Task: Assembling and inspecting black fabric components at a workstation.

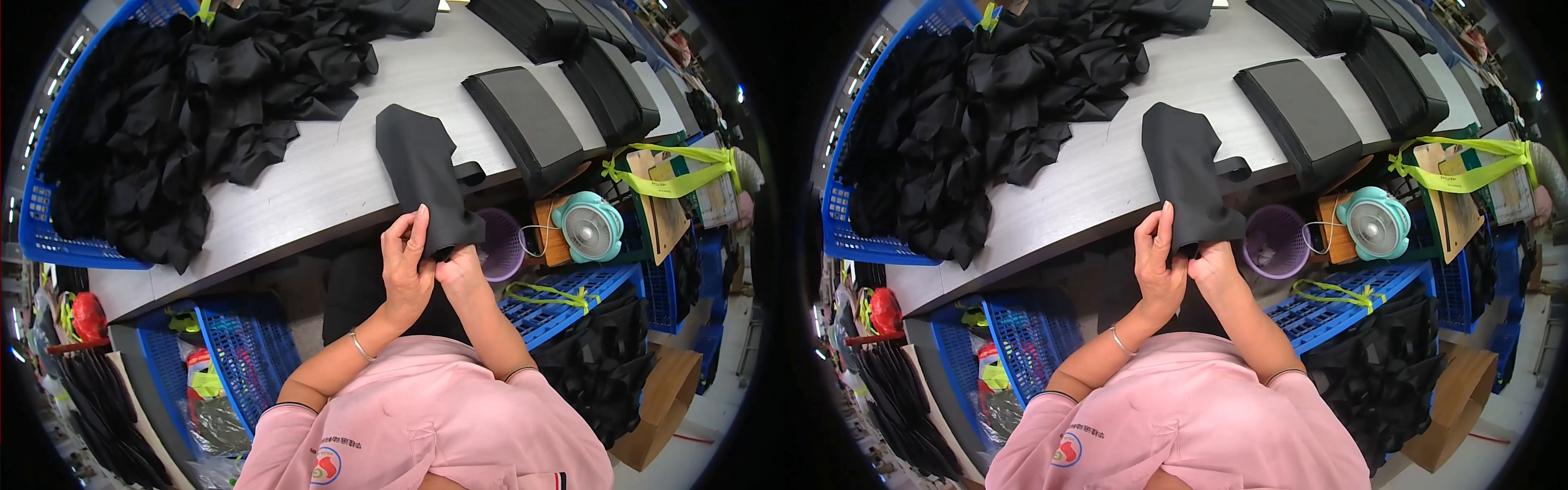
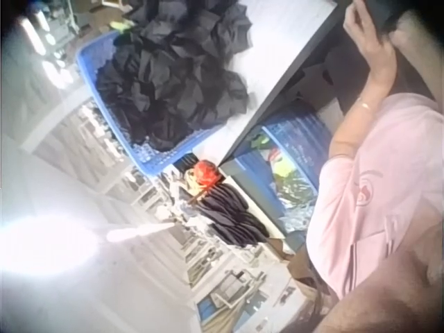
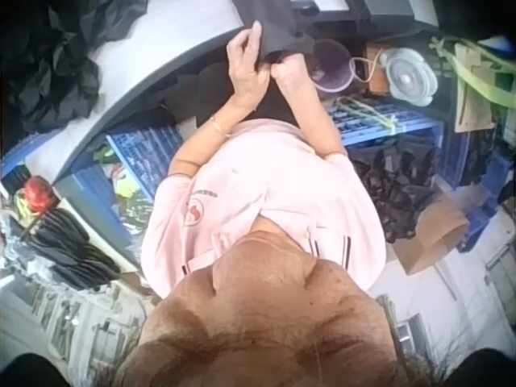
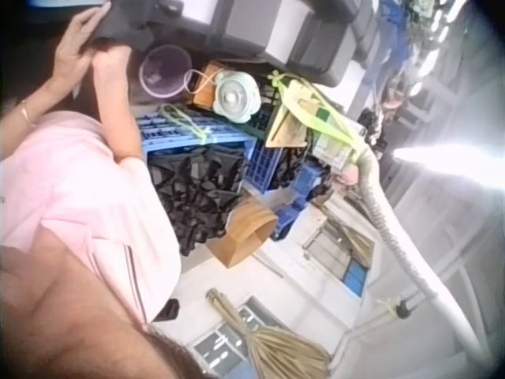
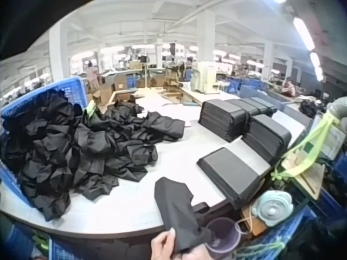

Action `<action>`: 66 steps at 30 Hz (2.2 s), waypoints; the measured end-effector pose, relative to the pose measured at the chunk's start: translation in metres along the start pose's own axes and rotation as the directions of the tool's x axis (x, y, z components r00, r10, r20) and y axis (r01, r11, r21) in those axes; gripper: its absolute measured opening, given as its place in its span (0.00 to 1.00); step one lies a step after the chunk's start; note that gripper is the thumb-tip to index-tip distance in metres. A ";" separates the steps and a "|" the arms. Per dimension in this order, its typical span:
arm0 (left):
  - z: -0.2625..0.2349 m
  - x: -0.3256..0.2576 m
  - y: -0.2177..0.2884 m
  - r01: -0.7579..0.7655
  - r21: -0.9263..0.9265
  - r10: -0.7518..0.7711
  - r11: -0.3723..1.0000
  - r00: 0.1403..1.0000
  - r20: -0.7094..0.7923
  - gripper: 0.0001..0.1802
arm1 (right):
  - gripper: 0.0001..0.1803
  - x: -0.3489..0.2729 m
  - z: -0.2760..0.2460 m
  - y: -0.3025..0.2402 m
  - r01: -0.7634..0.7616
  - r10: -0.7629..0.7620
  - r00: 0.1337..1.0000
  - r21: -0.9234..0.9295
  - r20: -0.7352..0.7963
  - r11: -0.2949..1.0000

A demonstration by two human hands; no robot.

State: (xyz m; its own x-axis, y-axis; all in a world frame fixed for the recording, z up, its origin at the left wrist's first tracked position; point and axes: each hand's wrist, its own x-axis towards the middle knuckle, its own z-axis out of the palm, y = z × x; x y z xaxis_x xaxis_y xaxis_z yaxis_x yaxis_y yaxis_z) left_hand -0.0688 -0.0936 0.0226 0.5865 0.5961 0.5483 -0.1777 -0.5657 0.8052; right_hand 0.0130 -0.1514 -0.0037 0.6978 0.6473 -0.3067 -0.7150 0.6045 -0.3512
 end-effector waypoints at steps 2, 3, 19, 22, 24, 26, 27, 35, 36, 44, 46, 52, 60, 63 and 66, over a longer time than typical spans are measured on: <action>0.000 0.000 -0.006 -0.034 0.005 0.034 0.999 0.999 0.002 0.46 | 0.17 0.001 0.009 -0.001 -0.003 0.002 0.999 -0.006 -0.049 1.000; -0.001 0.002 -0.008 -0.050 -0.006 0.050 0.999 0.999 0.016 0.46 | 0.14 0.003 0.013 -0.001 -0.005 0.004 0.996 -0.013 -0.093 1.000; -0.020 0.012 -0.041 0.481 -0.413 -0.520 0.773 0.854 0.020 0.20 | 0.15 0.057 0.006 0.014 0.453 -0.457 0.877 -0.572 0.148 0.683; -0.025 0.007 -0.061 0.554 -0.509 -0.639 0.658 0.769 0.012 0.18 | 0.12 0.033 0.043 -0.014 0.347 -0.201 0.926 -0.930 0.318 0.125; -0.031 -0.001 -0.073 0.662 -0.589 -0.758 0.464 0.641 0.124 0.14 | 0.18 0.028 0.042 -0.033 0.037 0.291 0.941 -0.907 0.172 0.419; -0.022 -0.009 -0.075 0.688 -0.621 -0.773 0.375 0.602 0.200 0.14 | 0.18 0.038 0.010 -0.024 0.153 0.253 0.944 -0.959 0.213 0.238; -0.013 -0.014 -0.074 0.685 -0.645 -0.767 0.338 0.598 0.233 0.13 | 0.16 0.038 -0.010 -0.008 0.356 0.005 0.928 -0.885 0.371 -0.300; 0.012 -0.047 -0.088 0.772 -0.569 -0.758 0.284 0.544 0.360 0.07 | 0.21 0.015 0.042 0.025 0.250 -0.109 0.823 -0.527 0.557 -0.812; 0.012 -0.043 -0.078 0.772 -0.569 -0.758 0.284 0.544 0.360 0.07 | 0.19 0.007 0.040 0.024 0.300 -0.096 0.795 -0.525 0.599 -0.796; 0.014 -0.055 -0.064 0.671 -0.430 -0.663 0.604 0.722 0.195 0.20 | 0.12 0.020 0.000 0.017 0.424 0.061 0.782 -0.457 0.620 -0.782; 0.014 -0.038 -0.063 0.694 -0.502 -0.698 0.516 0.680 0.223 0.19 | 0.16 0.036 -0.012 0.022 0.435 0.033 0.560 -0.260 0.828 -0.862; -0.003 -0.065 -0.074 0.763 -0.317 -0.700 0.563 0.645 0.308 0.11 | 0.19 0.027 0.002 0.023 0.221 -0.022 0.933 -0.622 0.358 -0.751; -0.051 0.026 -0.053 0.250 -0.041 -0.250 0.967 0.968 0.009 0.12 | 0.20 0.009 -0.009 0.017 0.226 -0.035 0.942 -0.710 0.332 -0.667; -0.040 0.078 -0.061 0.032 -0.011 -0.021 0.999 0.836 0.548 0.16 | 0.15 0.003 -0.013 0.016 0.321 0.005 0.918 -0.736 0.396 -0.597; -0.004 0.106 -0.087 -0.137 0.015 0.080 0.990 0.662 0.745 0.26 | 0.13 0.008 -0.030 0.006 0.520 0.093 0.820 -0.668 0.565 -0.532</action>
State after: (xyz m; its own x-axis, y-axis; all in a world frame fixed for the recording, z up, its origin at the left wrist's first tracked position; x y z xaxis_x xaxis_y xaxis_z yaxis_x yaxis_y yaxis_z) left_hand 0.0058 0.0211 0.0112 0.9629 -0.0750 0.2593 -0.2443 -0.6509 0.7187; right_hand 0.0159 -0.1571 -0.0350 0.4818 0.8494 0.2154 0.7718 -0.2950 -0.5632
